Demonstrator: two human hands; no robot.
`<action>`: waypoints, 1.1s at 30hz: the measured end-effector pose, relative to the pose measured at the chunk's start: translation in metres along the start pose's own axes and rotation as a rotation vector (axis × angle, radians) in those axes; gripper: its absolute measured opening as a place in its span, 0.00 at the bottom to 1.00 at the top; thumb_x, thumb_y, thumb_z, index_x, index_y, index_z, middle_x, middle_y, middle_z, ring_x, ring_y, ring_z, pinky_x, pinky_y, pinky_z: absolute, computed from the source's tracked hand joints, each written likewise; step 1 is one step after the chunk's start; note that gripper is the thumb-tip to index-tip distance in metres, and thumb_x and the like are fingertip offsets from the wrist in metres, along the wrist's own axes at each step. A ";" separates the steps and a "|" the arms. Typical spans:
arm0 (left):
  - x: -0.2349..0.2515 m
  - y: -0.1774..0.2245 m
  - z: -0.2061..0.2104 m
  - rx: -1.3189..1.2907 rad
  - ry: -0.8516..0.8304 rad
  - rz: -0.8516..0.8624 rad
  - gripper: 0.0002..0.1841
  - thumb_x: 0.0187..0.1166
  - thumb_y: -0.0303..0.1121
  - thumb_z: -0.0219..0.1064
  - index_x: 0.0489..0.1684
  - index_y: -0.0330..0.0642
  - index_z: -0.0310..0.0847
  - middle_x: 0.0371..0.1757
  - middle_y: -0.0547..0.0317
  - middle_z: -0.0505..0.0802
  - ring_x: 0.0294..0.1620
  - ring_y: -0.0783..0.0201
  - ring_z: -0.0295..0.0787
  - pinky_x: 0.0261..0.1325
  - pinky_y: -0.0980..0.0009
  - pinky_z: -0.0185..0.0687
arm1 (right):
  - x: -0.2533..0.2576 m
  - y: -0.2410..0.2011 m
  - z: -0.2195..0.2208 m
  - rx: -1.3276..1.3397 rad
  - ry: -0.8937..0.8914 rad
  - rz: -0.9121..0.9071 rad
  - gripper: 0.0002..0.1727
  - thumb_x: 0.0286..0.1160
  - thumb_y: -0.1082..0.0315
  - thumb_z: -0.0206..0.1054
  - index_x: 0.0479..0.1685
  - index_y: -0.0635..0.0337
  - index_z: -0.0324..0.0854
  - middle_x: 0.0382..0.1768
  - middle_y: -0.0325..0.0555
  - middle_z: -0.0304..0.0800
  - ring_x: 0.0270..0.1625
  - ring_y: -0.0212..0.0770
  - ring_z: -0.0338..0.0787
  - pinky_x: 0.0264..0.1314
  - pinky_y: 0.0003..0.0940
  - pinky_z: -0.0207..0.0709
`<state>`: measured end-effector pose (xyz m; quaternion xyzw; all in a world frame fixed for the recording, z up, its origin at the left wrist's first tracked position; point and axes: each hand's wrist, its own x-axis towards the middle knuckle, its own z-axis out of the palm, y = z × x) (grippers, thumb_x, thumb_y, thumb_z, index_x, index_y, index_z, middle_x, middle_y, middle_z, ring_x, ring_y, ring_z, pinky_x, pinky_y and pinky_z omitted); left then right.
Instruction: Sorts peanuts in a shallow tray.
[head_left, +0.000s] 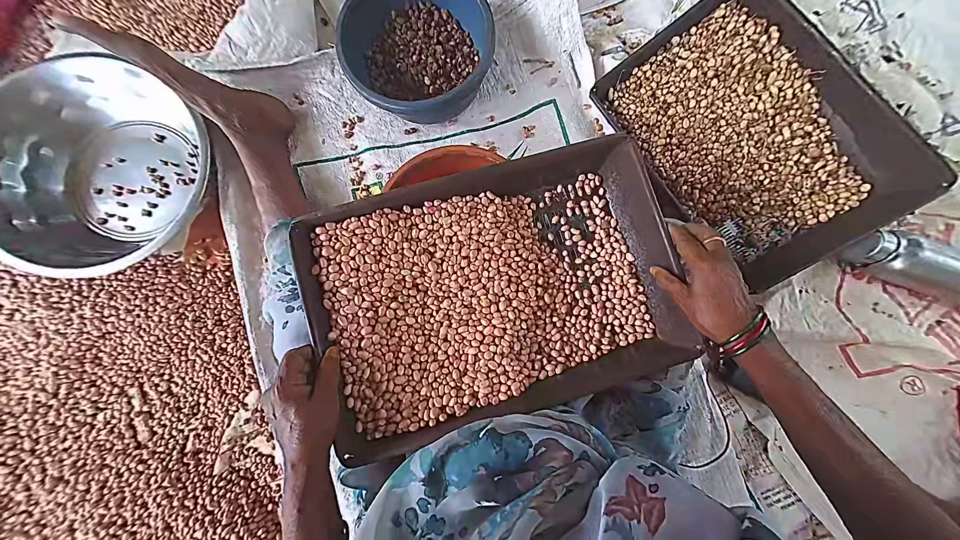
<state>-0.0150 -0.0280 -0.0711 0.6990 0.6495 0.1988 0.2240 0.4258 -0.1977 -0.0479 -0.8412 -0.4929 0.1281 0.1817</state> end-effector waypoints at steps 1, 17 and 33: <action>-0.002 0.001 -0.001 0.034 -0.009 0.005 0.21 0.85 0.41 0.57 0.50 0.24 0.80 0.32 0.43 0.84 0.32 0.57 0.77 0.40 0.54 0.72 | -0.002 -0.002 0.000 -0.061 0.032 -0.073 0.32 0.73 0.74 0.73 0.79 0.72 0.72 0.75 0.76 0.72 0.75 0.79 0.73 0.70 0.76 0.64; -0.054 0.080 0.019 -0.465 -0.283 0.458 0.12 0.86 0.34 0.57 0.45 0.36 0.85 0.36 0.72 0.89 0.32 0.90 0.79 0.38 0.92 0.76 | -0.008 -0.018 0.026 0.037 -0.332 -0.839 0.03 0.66 0.73 0.74 0.30 0.57 0.93 0.27 0.49 0.90 0.37 0.52 0.93 0.41 0.47 0.84; -0.083 0.105 0.054 -0.289 -0.520 0.842 0.10 0.82 0.31 0.61 0.41 0.37 0.89 0.41 0.49 0.95 0.38 0.66 0.91 0.46 0.82 0.82 | -0.018 -0.016 0.015 -0.115 -0.421 -0.643 0.04 0.66 0.78 0.74 0.26 0.64 0.89 0.27 0.55 0.89 0.36 0.57 0.92 0.41 0.53 0.81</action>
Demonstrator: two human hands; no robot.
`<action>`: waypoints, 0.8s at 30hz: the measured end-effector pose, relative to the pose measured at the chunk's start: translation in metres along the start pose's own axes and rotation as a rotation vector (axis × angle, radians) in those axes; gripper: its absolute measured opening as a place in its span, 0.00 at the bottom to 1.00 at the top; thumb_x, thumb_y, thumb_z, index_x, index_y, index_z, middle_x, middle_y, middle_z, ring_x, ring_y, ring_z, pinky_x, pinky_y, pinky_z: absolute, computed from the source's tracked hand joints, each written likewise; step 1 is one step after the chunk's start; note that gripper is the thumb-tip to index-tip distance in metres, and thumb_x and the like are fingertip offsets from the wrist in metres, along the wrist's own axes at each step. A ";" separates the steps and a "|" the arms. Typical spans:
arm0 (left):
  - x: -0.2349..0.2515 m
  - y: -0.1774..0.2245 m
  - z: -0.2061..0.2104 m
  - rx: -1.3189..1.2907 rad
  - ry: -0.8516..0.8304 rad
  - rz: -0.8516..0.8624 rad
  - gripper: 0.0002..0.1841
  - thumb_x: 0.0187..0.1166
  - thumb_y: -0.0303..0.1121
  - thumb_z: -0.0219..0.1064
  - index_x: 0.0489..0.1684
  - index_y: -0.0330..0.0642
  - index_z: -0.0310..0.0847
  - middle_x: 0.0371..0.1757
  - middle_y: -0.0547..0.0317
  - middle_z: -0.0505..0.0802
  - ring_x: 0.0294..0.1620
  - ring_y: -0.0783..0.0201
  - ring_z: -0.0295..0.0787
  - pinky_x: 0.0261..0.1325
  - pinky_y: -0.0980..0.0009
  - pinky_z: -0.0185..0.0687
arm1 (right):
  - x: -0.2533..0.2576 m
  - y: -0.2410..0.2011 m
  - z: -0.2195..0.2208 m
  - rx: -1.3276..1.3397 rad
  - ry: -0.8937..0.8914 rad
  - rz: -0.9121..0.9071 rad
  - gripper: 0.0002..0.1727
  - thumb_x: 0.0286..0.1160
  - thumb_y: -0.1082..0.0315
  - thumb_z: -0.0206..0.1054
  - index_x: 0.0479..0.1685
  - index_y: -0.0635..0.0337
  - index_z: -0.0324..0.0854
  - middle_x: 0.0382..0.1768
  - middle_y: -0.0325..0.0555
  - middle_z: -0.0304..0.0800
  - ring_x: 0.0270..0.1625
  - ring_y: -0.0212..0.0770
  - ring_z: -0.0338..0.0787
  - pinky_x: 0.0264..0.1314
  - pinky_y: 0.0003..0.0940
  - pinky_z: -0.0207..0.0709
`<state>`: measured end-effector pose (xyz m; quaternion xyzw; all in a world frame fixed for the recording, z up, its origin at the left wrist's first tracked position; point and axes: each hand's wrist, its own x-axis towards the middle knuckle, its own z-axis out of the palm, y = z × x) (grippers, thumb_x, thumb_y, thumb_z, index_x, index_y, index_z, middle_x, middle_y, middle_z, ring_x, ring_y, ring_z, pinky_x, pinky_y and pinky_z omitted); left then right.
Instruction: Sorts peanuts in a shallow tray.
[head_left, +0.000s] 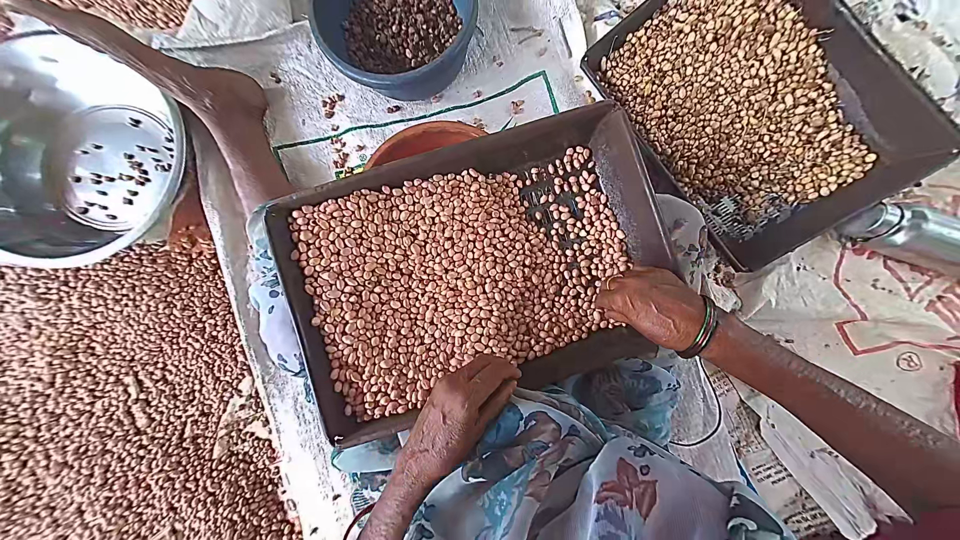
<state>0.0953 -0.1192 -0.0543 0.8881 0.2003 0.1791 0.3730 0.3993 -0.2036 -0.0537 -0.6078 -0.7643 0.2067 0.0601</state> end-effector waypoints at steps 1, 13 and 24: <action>0.000 0.000 0.004 0.000 -0.012 0.028 0.10 0.82 0.30 0.61 0.41 0.37 0.89 0.42 0.49 0.95 0.42 0.64 0.93 0.49 0.81 0.83 | 0.000 -0.002 0.002 -0.010 -0.007 0.011 0.04 0.66 0.78 0.74 0.26 0.65 0.89 0.26 0.56 0.88 0.36 0.59 0.92 0.40 0.53 0.81; 0.001 -0.003 0.009 -0.050 -0.029 0.002 0.10 0.81 0.29 0.61 0.41 0.36 0.89 0.40 0.49 0.95 0.41 0.64 0.92 0.50 0.80 0.83 | -0.006 0.014 -0.088 -0.201 0.378 0.660 0.13 0.81 0.76 0.60 0.55 0.76 0.84 0.54 0.84 0.83 0.59 0.86 0.83 0.54 0.78 0.72; 0.002 -0.008 0.010 -0.101 -0.048 -0.011 0.11 0.80 0.28 0.61 0.39 0.34 0.91 0.40 0.48 0.95 0.43 0.64 0.93 0.52 0.80 0.83 | 0.013 0.011 -0.012 -0.124 0.248 0.172 0.08 0.71 0.83 0.67 0.42 0.68 0.92 0.38 0.65 0.93 0.48 0.68 0.93 0.51 0.60 0.82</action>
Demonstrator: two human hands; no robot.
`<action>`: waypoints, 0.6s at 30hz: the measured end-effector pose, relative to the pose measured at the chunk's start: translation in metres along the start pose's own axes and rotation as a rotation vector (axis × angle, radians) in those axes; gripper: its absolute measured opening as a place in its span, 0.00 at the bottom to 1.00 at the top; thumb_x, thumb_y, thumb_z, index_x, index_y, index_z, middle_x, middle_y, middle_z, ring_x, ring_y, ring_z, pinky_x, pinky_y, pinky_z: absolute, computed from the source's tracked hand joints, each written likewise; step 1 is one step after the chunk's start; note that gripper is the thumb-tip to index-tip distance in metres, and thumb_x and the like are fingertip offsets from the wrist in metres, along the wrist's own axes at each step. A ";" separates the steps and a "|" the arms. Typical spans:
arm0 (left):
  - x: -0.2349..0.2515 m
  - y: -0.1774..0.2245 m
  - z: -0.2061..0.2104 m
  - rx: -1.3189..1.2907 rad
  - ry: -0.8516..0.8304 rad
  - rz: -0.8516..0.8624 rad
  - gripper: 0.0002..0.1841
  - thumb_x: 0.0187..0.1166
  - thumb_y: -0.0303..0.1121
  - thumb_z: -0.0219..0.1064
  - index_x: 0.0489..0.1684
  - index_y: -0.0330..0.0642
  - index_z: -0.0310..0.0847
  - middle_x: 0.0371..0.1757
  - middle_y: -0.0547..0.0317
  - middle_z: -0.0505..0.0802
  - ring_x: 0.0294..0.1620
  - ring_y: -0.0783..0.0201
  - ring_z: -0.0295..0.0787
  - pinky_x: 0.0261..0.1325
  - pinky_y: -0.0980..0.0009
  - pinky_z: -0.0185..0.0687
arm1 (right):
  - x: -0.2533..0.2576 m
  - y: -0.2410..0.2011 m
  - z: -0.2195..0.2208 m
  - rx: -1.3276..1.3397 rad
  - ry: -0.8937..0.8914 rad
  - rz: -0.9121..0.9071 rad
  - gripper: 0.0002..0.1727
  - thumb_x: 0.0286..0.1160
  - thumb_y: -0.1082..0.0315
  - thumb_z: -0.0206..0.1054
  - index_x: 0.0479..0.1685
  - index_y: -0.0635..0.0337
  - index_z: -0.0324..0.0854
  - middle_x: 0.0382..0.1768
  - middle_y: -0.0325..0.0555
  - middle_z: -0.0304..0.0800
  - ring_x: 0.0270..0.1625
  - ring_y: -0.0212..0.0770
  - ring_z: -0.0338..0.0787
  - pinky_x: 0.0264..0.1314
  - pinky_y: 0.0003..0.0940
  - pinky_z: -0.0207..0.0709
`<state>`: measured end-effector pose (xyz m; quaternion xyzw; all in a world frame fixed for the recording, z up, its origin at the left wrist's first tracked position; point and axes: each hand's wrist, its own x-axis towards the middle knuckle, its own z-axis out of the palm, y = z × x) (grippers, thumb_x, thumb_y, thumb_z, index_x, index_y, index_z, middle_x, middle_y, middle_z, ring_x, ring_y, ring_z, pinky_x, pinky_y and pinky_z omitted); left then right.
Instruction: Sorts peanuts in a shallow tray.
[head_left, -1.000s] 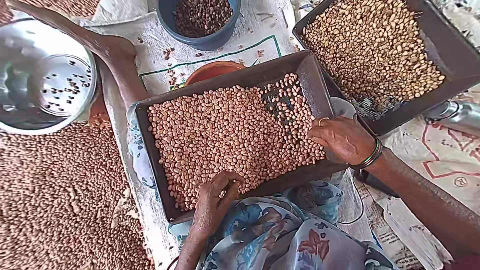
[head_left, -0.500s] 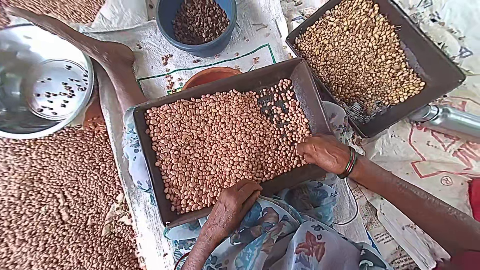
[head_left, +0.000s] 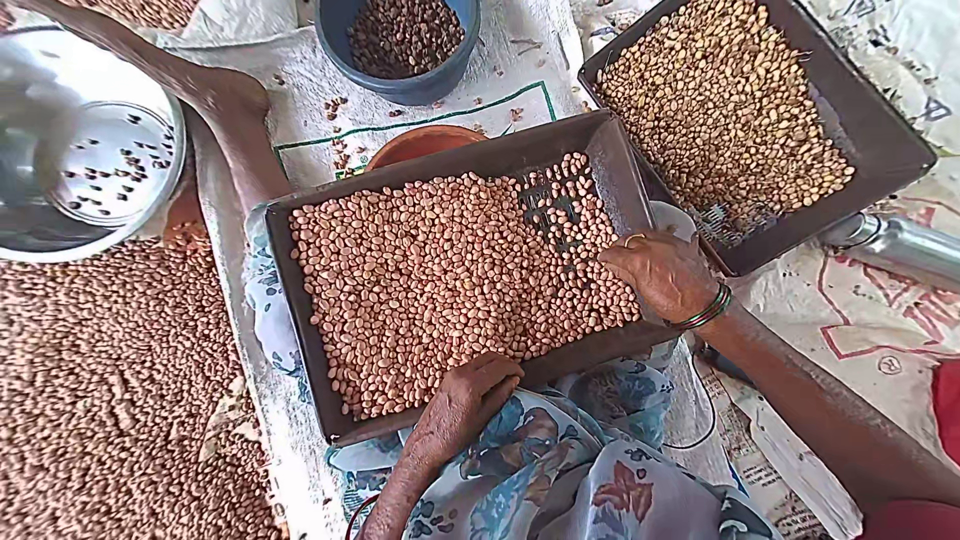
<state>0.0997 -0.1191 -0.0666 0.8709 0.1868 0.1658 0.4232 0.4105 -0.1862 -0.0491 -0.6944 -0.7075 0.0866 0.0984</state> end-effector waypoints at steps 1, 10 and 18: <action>-0.001 -0.001 0.000 -0.005 0.001 0.000 0.11 0.80 0.28 0.61 0.39 0.34 0.91 0.40 0.48 0.96 0.43 0.64 0.93 0.52 0.80 0.82 | 0.003 0.000 0.006 -0.019 -0.012 -0.026 0.07 0.70 0.82 0.69 0.41 0.69 0.92 0.37 0.64 0.93 0.48 0.67 0.93 0.51 0.59 0.82; -0.002 -0.003 0.002 -0.016 0.026 -0.016 0.11 0.80 0.29 0.62 0.38 0.35 0.91 0.39 0.50 0.96 0.42 0.67 0.93 0.53 0.82 0.82 | 0.003 0.023 -0.072 -0.138 0.192 0.342 0.12 0.82 0.73 0.63 0.53 0.66 0.90 0.55 0.71 0.90 0.66 0.77 0.81 0.63 0.71 0.68; -0.002 -0.002 0.002 -0.003 0.023 -0.019 0.11 0.79 0.28 0.61 0.38 0.35 0.91 0.39 0.50 0.96 0.43 0.67 0.93 0.53 0.82 0.82 | 0.011 0.011 -0.007 -0.062 0.027 -0.031 0.11 0.72 0.85 0.64 0.41 0.67 0.92 0.42 0.61 0.95 0.69 0.70 0.84 0.67 0.71 0.63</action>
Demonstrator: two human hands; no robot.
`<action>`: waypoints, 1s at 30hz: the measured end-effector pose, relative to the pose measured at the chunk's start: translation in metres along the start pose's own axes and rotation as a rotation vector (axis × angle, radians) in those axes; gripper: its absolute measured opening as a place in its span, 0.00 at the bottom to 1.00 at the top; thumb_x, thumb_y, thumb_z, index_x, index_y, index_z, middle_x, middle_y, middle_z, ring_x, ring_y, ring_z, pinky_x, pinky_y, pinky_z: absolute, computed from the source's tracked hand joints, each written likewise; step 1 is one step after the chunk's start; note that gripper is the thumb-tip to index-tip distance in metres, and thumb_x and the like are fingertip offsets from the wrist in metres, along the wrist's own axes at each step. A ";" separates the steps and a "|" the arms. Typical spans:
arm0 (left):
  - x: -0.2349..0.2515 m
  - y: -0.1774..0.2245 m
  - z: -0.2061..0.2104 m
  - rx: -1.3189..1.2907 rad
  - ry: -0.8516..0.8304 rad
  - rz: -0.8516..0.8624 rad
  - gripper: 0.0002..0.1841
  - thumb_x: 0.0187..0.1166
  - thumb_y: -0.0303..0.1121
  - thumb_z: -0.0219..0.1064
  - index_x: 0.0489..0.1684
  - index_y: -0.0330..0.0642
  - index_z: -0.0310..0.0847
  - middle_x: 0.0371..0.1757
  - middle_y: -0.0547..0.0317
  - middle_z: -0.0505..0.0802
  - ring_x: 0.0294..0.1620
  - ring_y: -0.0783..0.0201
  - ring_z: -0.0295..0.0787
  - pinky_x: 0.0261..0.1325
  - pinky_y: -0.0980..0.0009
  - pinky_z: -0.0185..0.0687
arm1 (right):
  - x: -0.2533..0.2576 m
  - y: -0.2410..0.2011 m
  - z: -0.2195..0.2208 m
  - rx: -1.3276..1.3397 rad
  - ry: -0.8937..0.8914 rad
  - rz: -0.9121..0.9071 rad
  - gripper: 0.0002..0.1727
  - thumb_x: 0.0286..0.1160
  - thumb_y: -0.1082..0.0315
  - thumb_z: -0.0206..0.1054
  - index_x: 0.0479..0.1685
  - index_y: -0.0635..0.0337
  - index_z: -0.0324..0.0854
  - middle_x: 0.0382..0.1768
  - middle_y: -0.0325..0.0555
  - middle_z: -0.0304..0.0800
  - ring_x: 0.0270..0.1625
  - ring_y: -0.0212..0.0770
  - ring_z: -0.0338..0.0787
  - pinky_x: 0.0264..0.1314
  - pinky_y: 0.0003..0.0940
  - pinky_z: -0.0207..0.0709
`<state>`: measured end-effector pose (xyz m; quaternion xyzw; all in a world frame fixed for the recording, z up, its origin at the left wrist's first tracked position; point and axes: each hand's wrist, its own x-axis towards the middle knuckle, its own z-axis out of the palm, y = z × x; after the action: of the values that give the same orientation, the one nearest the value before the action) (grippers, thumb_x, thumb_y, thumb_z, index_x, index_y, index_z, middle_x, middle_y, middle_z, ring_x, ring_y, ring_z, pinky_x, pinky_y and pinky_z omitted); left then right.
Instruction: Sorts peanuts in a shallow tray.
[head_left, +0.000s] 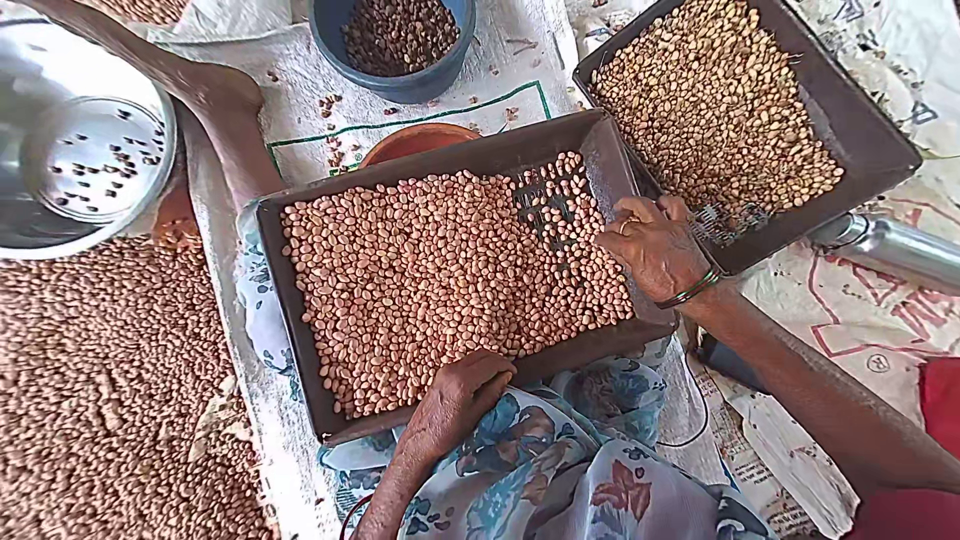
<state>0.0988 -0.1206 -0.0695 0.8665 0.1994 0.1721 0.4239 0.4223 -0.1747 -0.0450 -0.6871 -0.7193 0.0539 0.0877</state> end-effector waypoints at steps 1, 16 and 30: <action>0.000 0.000 0.000 -0.003 -0.001 0.003 0.11 0.80 0.28 0.61 0.38 0.35 0.91 0.39 0.50 0.96 0.43 0.67 0.93 0.53 0.82 0.82 | 0.007 -0.001 0.001 -0.016 -0.084 0.020 0.11 0.75 0.84 0.63 0.42 0.68 0.92 0.43 0.61 0.95 0.73 0.70 0.81 0.70 0.73 0.59; 0.002 -0.002 0.001 -0.007 -0.004 0.003 0.11 0.79 0.28 0.61 0.37 0.35 0.91 0.39 0.50 0.96 0.43 0.67 0.93 0.53 0.81 0.82 | -0.019 -0.015 -0.008 -0.132 -0.299 0.120 0.09 0.66 0.88 0.68 0.32 0.68 0.91 0.43 0.58 0.93 0.73 0.67 0.80 0.73 0.72 0.56; 0.003 -0.002 0.000 -0.010 0.006 0.013 0.11 0.79 0.28 0.61 0.37 0.35 0.91 0.38 0.50 0.96 0.41 0.67 0.92 0.52 0.82 0.82 | 0.066 0.014 -0.013 -0.097 -0.172 0.140 0.12 0.82 0.78 0.61 0.48 0.71 0.91 0.48 0.67 0.92 0.68 0.69 0.83 0.69 0.63 0.67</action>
<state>0.1009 -0.1182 -0.0710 0.8652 0.1943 0.1784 0.4264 0.4363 -0.1091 -0.0316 -0.7320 -0.6760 0.0841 -0.0116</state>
